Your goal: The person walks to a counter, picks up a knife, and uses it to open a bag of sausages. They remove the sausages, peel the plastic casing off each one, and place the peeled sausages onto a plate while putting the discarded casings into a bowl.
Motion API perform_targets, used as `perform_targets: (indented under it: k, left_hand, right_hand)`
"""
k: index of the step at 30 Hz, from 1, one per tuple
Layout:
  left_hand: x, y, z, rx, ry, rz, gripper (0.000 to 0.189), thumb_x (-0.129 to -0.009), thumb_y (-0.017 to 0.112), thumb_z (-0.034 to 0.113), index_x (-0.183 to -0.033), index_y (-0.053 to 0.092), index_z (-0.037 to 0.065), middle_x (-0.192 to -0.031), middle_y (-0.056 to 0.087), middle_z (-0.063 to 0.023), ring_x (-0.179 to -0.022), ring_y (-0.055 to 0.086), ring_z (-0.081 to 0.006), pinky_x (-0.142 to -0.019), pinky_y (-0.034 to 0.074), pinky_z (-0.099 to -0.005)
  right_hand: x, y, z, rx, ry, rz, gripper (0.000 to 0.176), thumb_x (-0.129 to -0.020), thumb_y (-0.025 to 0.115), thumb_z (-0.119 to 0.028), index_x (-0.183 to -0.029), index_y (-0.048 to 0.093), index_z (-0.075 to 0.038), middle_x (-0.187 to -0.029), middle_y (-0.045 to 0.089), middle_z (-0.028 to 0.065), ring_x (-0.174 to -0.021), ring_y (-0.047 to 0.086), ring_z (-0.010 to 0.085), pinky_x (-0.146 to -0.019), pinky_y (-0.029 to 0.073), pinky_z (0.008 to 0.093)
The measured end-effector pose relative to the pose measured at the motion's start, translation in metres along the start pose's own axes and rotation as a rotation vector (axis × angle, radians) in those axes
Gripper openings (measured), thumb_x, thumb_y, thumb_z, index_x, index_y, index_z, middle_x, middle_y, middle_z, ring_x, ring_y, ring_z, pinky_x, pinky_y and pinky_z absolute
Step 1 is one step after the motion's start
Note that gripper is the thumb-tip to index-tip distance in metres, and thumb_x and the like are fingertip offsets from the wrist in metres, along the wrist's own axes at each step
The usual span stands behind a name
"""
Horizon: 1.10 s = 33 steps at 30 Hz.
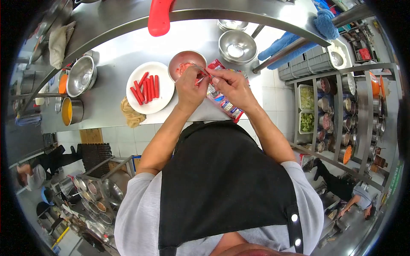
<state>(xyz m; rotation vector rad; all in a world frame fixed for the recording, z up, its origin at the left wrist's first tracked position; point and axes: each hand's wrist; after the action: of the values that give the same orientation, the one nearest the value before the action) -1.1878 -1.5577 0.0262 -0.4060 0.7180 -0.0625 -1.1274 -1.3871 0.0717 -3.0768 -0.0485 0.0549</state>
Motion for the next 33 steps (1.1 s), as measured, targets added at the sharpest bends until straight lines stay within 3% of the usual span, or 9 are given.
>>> perform_targets:
  k: [5, 8, 11, 14, 19, 23, 26, 29, 33]
  left_hand:
    - [-0.004, -0.019, 0.004, 0.124, -0.158, -0.137, 0.023, -0.086, 0.076, -0.001, -0.107, 0.068, -0.003, -0.097, 0.074, -0.0183, -0.087, 0.078, -0.0275, -0.076, 0.062, -0.037]
    - [-0.012, -0.03, 0.009, 0.276, -0.243, -0.188, 0.02, -0.09, 0.075, 0.001, -0.109, 0.068, -0.003, -0.1, 0.075, -0.0158, -0.089, 0.077, -0.022, -0.077, 0.061, -0.0342]
    - [-0.016, -0.039, 0.015, 0.458, -0.439, -0.238, 0.024, -0.088, 0.079, -0.001, -0.109, 0.067, -0.004, -0.095, 0.076, -0.0186, -0.091, 0.079, -0.0237, -0.083, 0.062, -0.0305]
    - [-0.013, -0.036, 0.015, 0.539, -0.462, -0.151, 0.026, -0.088, 0.08, 0.0, -0.111, 0.068, -0.004, -0.095, 0.076, -0.017, -0.088, 0.078, -0.0231, -0.081, 0.06, -0.0303]
    - [-0.016, -0.034, 0.002, 0.156, -0.169, -0.084, 0.026, -0.086, 0.082, 0.003, -0.109, 0.069, -0.002, -0.095, 0.075, -0.015, -0.082, 0.077, -0.0253, -0.074, 0.06, -0.0354]
    - [-0.021, -0.038, 0.003, 0.102, -0.103, -0.083, 0.027, -0.084, 0.082, 0.003, -0.107, 0.069, -0.001, -0.095, 0.075, -0.0153, -0.081, 0.076, -0.0282, -0.071, 0.06, -0.0377]
    - [-0.023, -0.039, 0.001, 0.087, -0.094, -0.085, 0.025, -0.084, 0.082, 0.003, -0.106, 0.069, 0.0, -0.093, 0.074, -0.0148, -0.08, 0.075, -0.0298, -0.071, 0.059, -0.0385]
    - [-0.024, -0.038, 0.002, 0.017, -0.036, -0.07, 0.024, -0.083, 0.081, 0.003, -0.103, 0.068, 0.001, -0.092, 0.073, -0.0142, -0.08, 0.074, -0.0316, -0.069, 0.059, -0.0398]
    - [-0.023, -0.035, 0.004, -0.074, 0.012, -0.039, 0.024, -0.082, 0.082, 0.002, -0.102, 0.067, 0.002, -0.091, 0.072, -0.0136, -0.08, 0.074, -0.0331, -0.069, 0.059, -0.0408]
  right_hand:
    - [-0.003, 0.003, -0.009, 0.065, -0.007, -0.011, 0.033, -0.103, 0.067, -0.007, -0.136, 0.073, -0.004, -0.095, 0.075, 0.0029, -0.083, 0.062, 0.0079, -0.077, 0.054, 0.0277]
    - [-0.005, 0.01, -0.01, -0.022, -0.032, 0.004, 0.033, -0.103, 0.067, -0.007, -0.136, 0.074, -0.005, -0.095, 0.074, 0.0022, -0.08, 0.061, 0.0074, -0.075, 0.053, 0.0276]
    - [-0.006, 0.012, -0.008, -0.164, 0.05, -0.013, 0.032, -0.104, 0.066, -0.009, -0.135, 0.074, -0.005, -0.091, 0.072, 0.0015, -0.077, 0.058, 0.0064, -0.069, 0.05, 0.0259]
    - [-0.009, 0.014, -0.006, -0.257, 0.134, -0.043, 0.038, -0.106, 0.065, -0.013, -0.143, 0.069, -0.007, -0.086, 0.067, -0.0006, -0.073, 0.054, 0.0043, -0.063, 0.045, 0.0234]
    - [-0.013, 0.016, -0.021, -0.255, 0.214, -0.052, 0.046, -0.107, 0.064, -0.017, -0.152, 0.061, -0.009, -0.083, 0.061, -0.0044, -0.07, 0.047, 0.0026, -0.059, 0.038, 0.0222]
    - [-0.015, 0.016, -0.021, -0.161, 0.165, -0.069, 0.044, -0.108, 0.064, -0.018, -0.15, 0.062, -0.008, -0.084, 0.06, -0.0057, -0.071, 0.047, 0.0029, -0.061, 0.039, 0.0228]
    - [-0.015, 0.017, -0.012, -0.097, 0.122, -0.071, 0.041, -0.108, 0.064, -0.018, -0.147, 0.065, -0.006, -0.089, 0.065, -0.0038, -0.077, 0.053, 0.0038, -0.067, 0.046, 0.0236]
    - [-0.016, 0.025, -0.016, -0.127, 0.056, -0.05, 0.039, -0.11, 0.057, -0.008, -0.148, 0.061, -0.002, -0.083, 0.056, -0.0024, -0.068, 0.045, 0.0036, -0.058, 0.037, 0.0214]
    - [-0.017, 0.033, -0.008, -0.172, 0.052, 0.041, 0.035, -0.11, 0.058, -0.007, -0.144, 0.064, -0.001, -0.085, 0.058, -0.0022, -0.069, 0.046, 0.0037, -0.058, 0.038, 0.021]
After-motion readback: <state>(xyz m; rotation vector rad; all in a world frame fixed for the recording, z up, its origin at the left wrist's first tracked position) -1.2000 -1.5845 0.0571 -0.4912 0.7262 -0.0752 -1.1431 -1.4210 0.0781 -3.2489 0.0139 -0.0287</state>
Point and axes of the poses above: each hand's wrist, its own x-axis away from the middle knuckle, its own y-axis out of the palm, z = x × y
